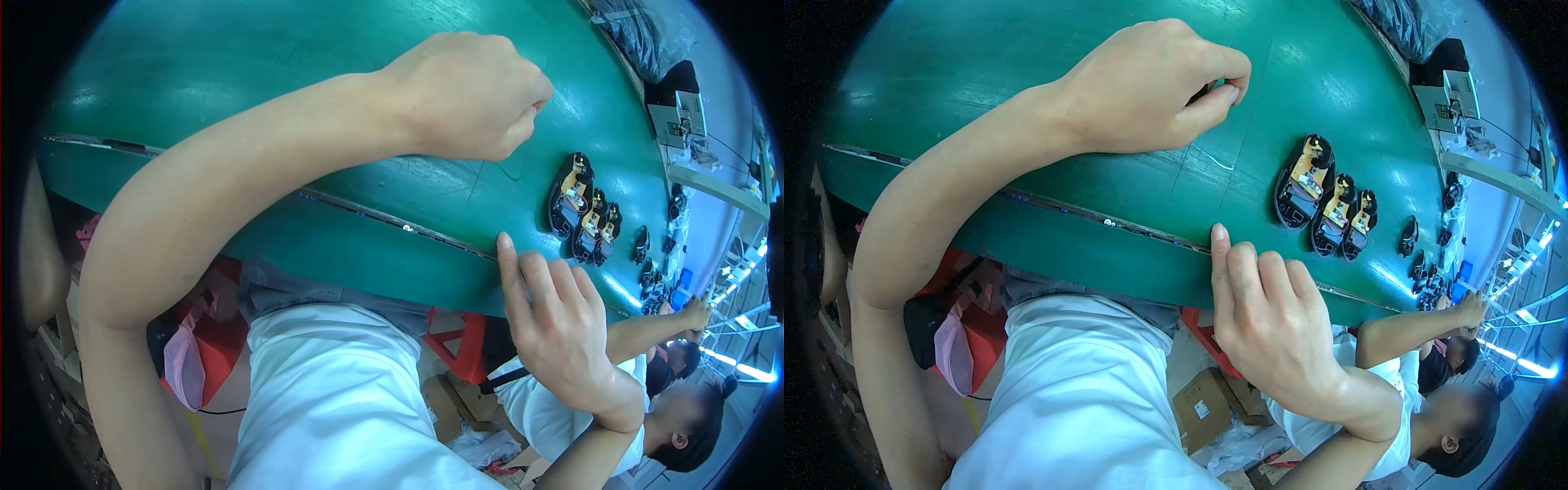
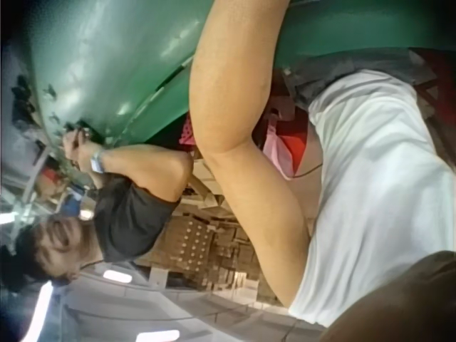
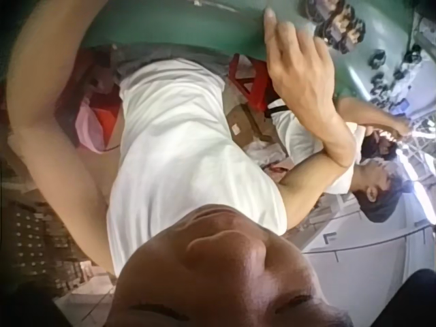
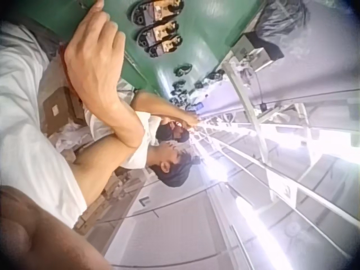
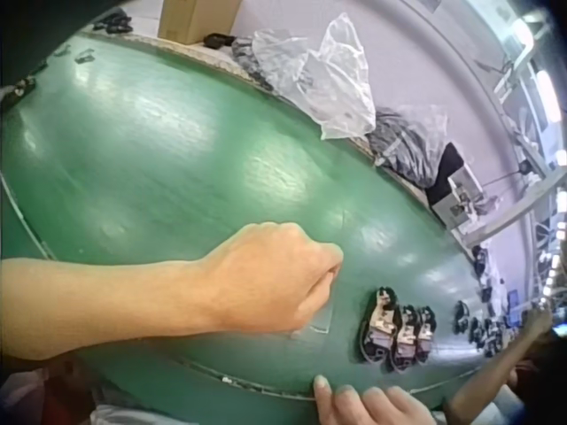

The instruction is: Assembling small plastic components into electronic device housings on a production line

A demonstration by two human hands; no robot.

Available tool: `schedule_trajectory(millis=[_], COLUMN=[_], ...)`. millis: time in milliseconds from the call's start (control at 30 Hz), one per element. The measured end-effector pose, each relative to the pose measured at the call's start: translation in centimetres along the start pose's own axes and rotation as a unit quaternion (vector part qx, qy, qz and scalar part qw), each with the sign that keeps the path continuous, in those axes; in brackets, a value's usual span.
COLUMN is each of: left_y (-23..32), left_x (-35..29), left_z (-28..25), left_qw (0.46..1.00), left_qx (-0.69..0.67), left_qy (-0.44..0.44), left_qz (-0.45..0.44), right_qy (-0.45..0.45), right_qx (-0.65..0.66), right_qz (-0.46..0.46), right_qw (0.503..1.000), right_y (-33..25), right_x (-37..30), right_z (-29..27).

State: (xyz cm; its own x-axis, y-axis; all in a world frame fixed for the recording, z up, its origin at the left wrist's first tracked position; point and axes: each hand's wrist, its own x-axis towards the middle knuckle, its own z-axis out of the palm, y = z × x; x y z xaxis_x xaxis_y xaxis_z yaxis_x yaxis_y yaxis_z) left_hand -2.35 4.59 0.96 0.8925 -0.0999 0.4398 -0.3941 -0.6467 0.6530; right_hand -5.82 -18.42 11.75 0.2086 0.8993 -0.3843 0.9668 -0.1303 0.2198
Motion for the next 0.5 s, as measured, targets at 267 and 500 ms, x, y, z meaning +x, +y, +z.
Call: schedule_trajectory(millis=[267,500], left_y=[0.09,0.31], left_x=[0.07,0.01], left_z=[0.2,0.1], left_qw=[1.0,1.0], left_qx=[0.0,-0.005], left_qy=[0.0,-0.017], left_qz=[0.012,0.006], right_qy=[0.009,-0.032], right_qx=[0.015,-0.008], right_qz=[0.002,-0.007], right_qw=[1.0,0.999], right_y=[-0.14,0.0], right_x=[-0.36,-0.53], right_z=[0.44,-0.14])
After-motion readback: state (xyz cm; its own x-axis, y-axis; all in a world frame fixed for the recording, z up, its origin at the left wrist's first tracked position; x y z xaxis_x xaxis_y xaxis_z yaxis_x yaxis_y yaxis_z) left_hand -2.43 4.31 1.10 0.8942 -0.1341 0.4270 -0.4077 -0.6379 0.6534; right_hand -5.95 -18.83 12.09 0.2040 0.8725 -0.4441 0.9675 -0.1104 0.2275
